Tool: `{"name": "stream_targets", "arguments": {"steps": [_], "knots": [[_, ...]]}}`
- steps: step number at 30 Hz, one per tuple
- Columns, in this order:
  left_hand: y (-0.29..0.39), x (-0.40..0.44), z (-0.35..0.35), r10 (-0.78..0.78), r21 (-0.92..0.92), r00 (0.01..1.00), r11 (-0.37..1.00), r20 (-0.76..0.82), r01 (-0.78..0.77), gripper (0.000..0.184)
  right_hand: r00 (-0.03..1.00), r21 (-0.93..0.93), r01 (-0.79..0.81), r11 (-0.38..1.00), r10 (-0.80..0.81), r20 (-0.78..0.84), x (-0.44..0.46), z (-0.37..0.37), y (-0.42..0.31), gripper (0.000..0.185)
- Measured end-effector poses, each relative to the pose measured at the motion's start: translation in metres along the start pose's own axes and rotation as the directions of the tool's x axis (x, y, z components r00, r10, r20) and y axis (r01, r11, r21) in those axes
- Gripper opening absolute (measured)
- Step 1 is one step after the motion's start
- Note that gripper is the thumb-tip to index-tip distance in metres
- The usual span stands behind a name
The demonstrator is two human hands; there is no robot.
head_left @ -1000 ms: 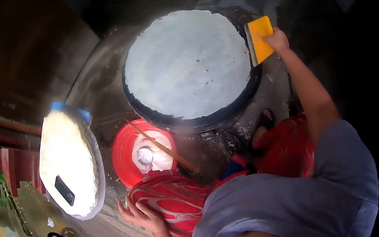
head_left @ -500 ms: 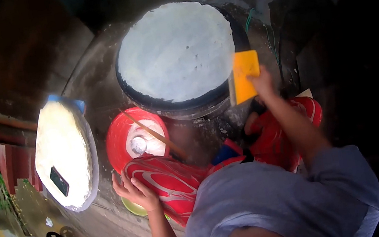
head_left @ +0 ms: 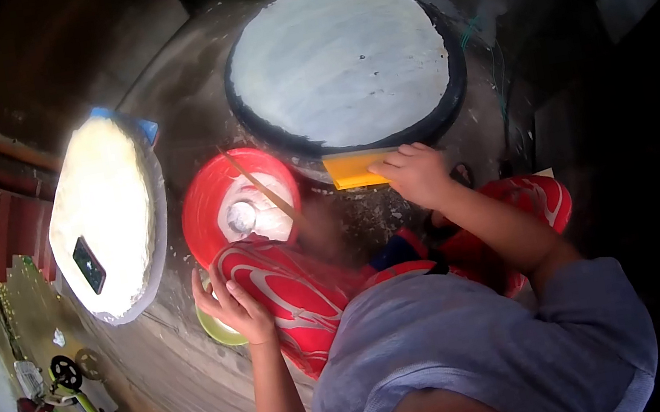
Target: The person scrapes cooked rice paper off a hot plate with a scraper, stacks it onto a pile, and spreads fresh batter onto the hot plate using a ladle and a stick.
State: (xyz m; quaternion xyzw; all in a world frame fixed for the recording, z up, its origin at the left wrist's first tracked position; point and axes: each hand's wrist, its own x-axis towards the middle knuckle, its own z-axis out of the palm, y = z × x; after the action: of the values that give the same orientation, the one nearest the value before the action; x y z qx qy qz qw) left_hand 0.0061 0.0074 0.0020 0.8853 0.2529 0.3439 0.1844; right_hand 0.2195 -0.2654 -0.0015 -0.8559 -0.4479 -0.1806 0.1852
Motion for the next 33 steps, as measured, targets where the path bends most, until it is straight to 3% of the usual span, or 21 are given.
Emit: {"name": "stream_targets", "arguments": {"steps": [3,6,8,11,13,15,17,21,24,27,28,30,31,33], "knots": [[0.000,0.003,0.000,0.026,0.000,1.000,1.000,-0.010,-0.026,0.036,0.993,-0.026,0.093,0.995,-0.095,-0.071,0.022,0.040,0.000,0.025],[0.005,0.011,0.000,0.077,-0.011,0.997,0.997,0.000,-0.077,0.034,0.992,-0.132,0.043,0.990,-0.058,-0.109,0.060,0.060,0.003,0.024],[0.013,0.021,-0.002,0.132,0.019,0.991,0.991,0.012,-0.132,0.034,0.991,-0.152,-0.114,0.982,0.101,-0.091,0.077,0.063,0.004,0.023],[0.036,0.044,0.000,0.209,0.036,0.978,0.977,0.010,-0.209,0.038,0.992,-0.063,-0.075,0.995,0.068,-0.107,0.066,0.050,-0.006,0.024],[0.049,0.064,0.010,0.290,-0.030,0.957,0.957,0.027,-0.289,0.039,0.997,-0.084,-0.078,0.993,0.077,-0.015,0.051,0.041,-0.017,0.023],[0.065,0.089,0.034,0.338,-0.089,0.941,0.939,0.037,-0.334,0.039,0.998,-0.101,0.043,0.994,-0.047,-0.032,0.037,0.046,-0.007,0.023],[0.074,0.108,0.071,0.398,-0.156,0.913,0.911,0.093,-0.381,0.041,0.990,-0.139,-0.113,0.984,0.099,-0.098,0.038,0.054,0.020,0.023],[0.086,0.126,0.152,0.517,-0.241,0.807,0.854,0.284,-0.462,0.057,0.989,-0.098,-0.124,0.987,0.114,-0.094,0.034,0.021,0.024,0.023],[0.086,0.119,0.210,0.546,-0.178,0.720,0.832,0.428,-0.526,0.070,0.992,-0.055,-0.116,0.992,0.113,-0.060,0.020,0.012,0.018,0.023],[0.082,0.121,0.246,0.632,-0.195,0.652,0.764,0.418,-0.616,0.031,0.996,-0.059,-0.082,0.995,0.080,-0.035,0.013,0.005,0.016,0.022],[0.084,0.126,0.250,0.632,-0.196,0.650,0.764,0.423,-0.615,0.031,0.998,-0.049,-0.059,0.997,0.058,-0.031,0.013,0.005,0.016,0.022],[0.086,0.142,0.256,0.512,-0.241,0.655,0.853,0.556,-0.463,0.012,0.999,-0.039,-0.028,0.999,0.026,-0.047,0.016,0.012,0.014,0.022],[0.087,0.150,0.261,0.493,-0.255,0.714,0.870,0.498,-0.422,0.012,0.998,-0.030,-0.004,1.000,0.003,-0.057,0.020,0.021,0.012,0.020],[0.097,0.169,0.257,0.445,-0.185,0.663,0.885,0.602,-0.427,0.013,0.997,0.021,0.034,0.999,-0.032,-0.072,0.038,0.039,0.004,0.016]]}}
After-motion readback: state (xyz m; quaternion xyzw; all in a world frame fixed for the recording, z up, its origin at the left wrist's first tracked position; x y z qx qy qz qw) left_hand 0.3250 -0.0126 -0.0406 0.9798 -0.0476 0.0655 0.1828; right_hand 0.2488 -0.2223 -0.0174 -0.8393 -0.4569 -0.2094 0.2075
